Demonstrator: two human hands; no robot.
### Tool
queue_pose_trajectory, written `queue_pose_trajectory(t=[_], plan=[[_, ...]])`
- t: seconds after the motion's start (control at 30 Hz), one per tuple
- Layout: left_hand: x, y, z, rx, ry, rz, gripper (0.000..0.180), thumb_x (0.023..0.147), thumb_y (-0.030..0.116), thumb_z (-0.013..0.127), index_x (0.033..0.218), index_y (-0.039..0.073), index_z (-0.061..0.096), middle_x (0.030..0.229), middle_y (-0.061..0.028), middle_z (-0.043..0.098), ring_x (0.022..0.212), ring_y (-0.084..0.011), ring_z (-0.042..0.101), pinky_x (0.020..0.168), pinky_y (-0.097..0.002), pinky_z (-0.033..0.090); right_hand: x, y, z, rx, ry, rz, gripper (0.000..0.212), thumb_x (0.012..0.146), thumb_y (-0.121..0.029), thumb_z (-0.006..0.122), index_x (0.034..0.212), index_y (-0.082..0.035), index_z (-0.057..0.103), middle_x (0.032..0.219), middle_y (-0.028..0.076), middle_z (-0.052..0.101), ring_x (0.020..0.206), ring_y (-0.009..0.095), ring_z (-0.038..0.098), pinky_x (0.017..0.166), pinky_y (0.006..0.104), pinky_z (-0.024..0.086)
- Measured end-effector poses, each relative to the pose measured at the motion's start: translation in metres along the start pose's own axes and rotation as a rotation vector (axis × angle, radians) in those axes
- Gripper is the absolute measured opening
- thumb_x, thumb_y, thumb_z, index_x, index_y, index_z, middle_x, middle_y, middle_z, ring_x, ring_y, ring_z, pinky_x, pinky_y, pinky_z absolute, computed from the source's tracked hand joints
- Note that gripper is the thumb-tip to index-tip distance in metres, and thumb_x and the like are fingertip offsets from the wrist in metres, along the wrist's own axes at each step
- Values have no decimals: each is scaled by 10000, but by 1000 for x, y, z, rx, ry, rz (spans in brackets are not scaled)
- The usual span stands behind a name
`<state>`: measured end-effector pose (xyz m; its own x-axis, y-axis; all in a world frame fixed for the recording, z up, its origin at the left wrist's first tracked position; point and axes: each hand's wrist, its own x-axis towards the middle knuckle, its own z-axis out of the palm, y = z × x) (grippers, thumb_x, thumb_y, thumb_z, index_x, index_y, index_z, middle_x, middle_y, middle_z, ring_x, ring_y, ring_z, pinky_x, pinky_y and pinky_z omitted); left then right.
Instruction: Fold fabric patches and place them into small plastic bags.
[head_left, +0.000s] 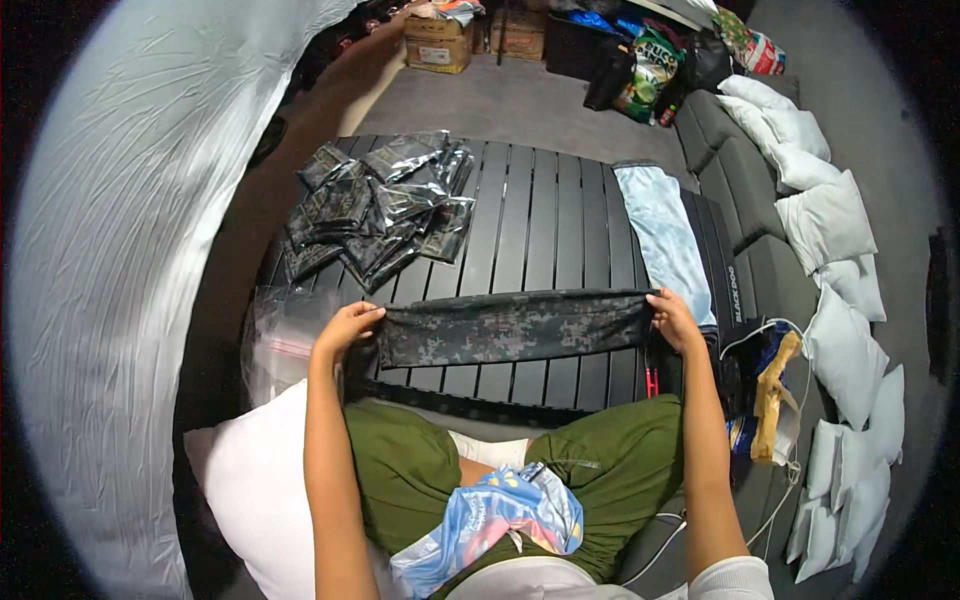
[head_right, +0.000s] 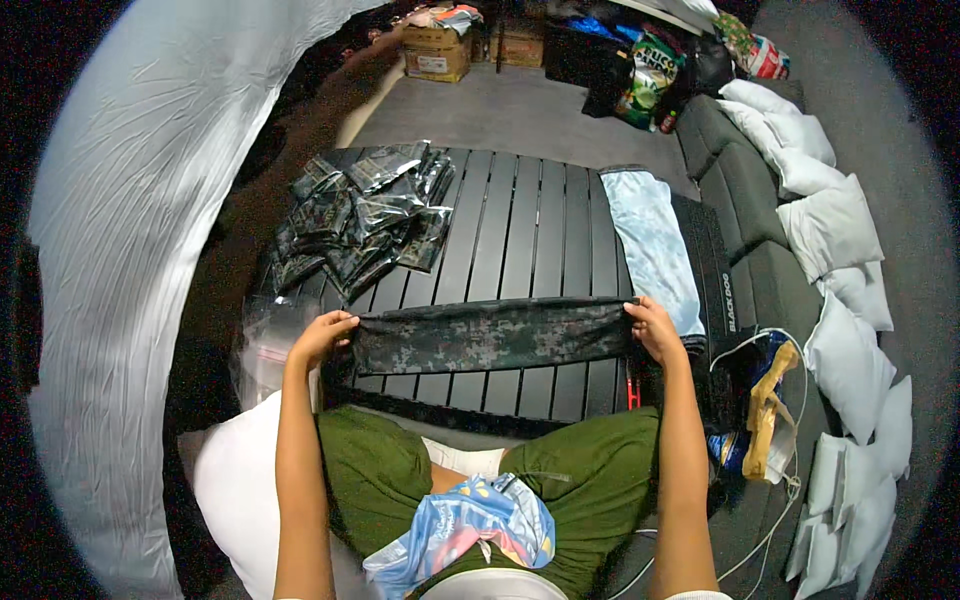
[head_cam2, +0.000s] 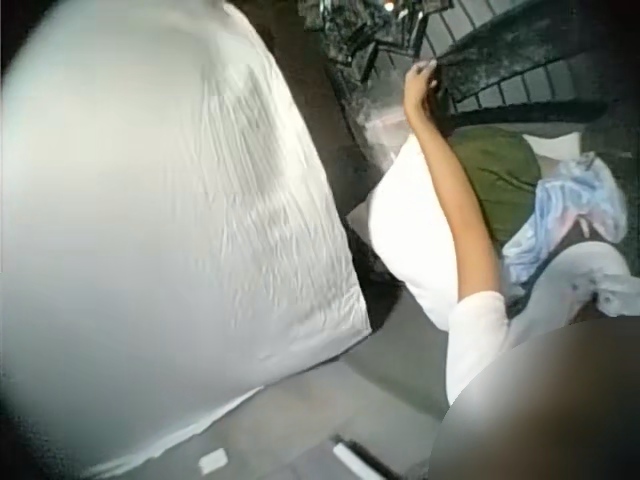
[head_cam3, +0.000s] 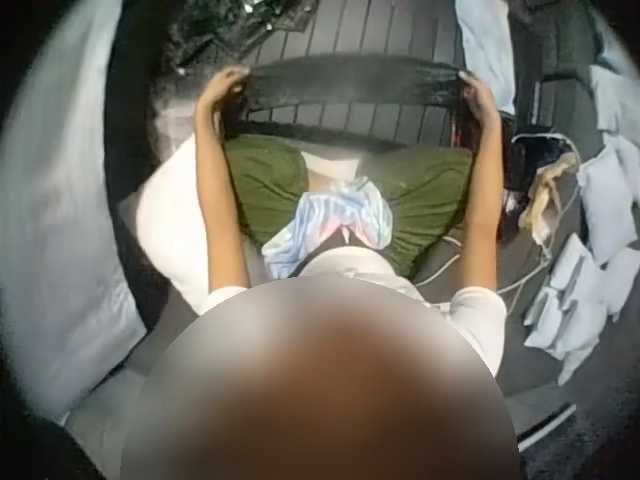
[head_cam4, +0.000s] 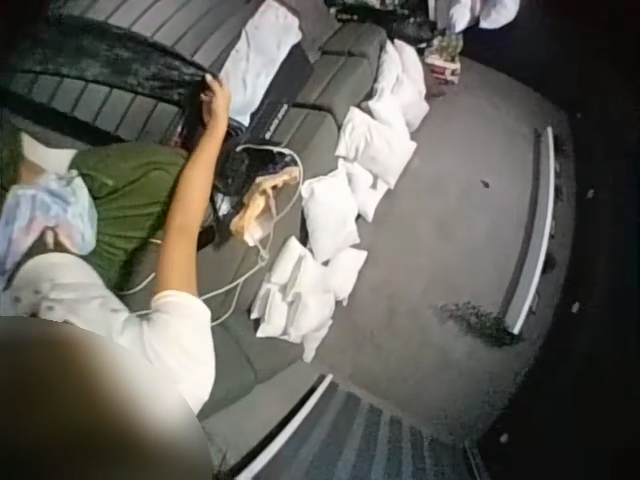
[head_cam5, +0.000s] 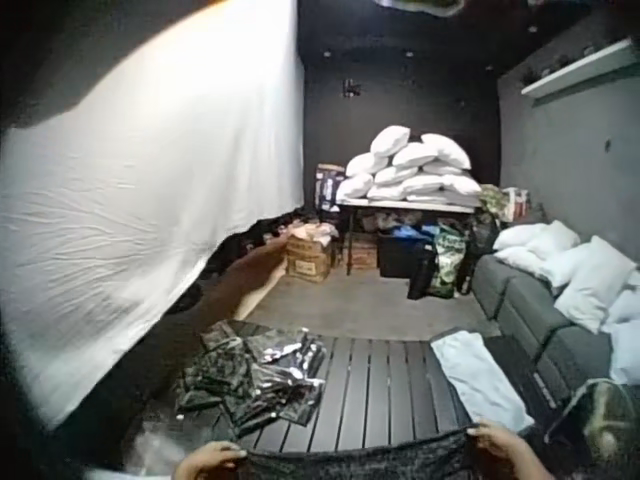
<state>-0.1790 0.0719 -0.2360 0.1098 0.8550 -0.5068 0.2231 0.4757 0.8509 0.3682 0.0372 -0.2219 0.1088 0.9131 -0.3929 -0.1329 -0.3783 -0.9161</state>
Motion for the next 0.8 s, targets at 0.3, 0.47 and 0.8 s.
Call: queue_pose_trajectory(t=[0.3,0.47,0.8], plan=[[20,-29,11,15,110,31,196,798,243,606,782,61,536,629,47,484,505,-74,422,465,-217,359,34,59,-6,-730,341,-218,195,793,-236,575,812,-47,532,688,23,528,632,146,506,586,275,405],[22,-50,8,354,361,90,330,733,300,644,618,5,553,544,-74,512,513,-145,484,505,-305,392,39,64,15,-867,401,-222,250,787,-241,572,859,-4,542,776,113,586,759,218,554,694,315,427],[10,-52,19,459,539,15,349,776,371,559,769,27,616,707,-137,605,679,-268,581,623,-368,441,37,62,23,-895,464,-317,270,801,-279,548,843,-13,538,808,177,593,783,333,562,689,383,435]])
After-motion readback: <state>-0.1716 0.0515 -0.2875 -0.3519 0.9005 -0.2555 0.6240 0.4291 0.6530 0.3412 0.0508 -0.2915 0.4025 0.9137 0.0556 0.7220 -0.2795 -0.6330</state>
